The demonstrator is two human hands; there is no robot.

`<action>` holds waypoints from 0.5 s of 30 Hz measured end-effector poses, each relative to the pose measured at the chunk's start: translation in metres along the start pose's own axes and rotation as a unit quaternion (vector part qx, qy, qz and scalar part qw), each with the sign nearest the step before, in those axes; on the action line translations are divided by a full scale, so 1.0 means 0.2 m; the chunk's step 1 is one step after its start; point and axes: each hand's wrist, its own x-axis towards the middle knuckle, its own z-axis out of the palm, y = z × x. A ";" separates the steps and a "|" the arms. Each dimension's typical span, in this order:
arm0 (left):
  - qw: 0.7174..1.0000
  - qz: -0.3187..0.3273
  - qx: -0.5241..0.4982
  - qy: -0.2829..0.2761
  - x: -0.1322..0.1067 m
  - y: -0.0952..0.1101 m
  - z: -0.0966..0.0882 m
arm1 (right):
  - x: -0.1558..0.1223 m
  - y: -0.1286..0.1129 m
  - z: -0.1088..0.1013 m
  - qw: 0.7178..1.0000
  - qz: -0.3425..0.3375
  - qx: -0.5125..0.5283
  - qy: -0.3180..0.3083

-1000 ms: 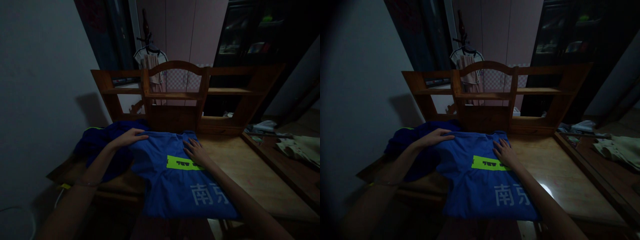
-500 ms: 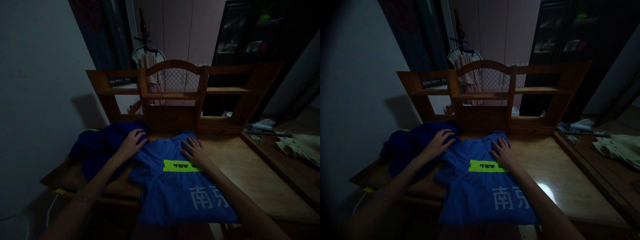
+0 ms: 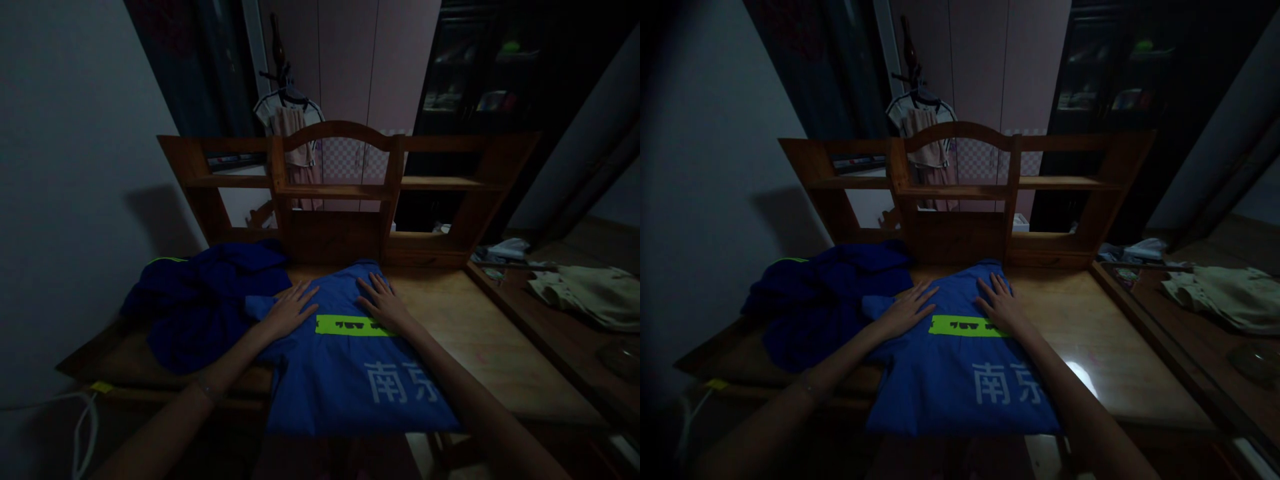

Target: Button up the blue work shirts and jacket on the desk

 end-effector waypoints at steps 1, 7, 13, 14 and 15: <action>1.000 -0.001 0.019 0.013 -0.02 0.03 -0.02 | 0.01 0.02 -0.01 0.999 0.023 0.020 0.028; 0.996 0.063 0.049 0.051 -0.29 0.44 -0.11 | 0.05 0.20 -0.09 0.969 0.207 0.125 0.038; 0.981 0.112 0.076 -0.137 -0.57 0.67 0.03 | 0.05 0.23 -0.08 0.965 0.197 0.165 -0.049; 0.980 0.100 0.095 -0.143 -0.60 0.67 0.05 | 0.04 0.23 -0.08 0.966 0.192 0.169 -0.045; 0.979 0.095 0.109 -0.142 -0.62 0.66 0.07 | 0.03 0.22 -0.08 0.967 0.187 0.171 -0.035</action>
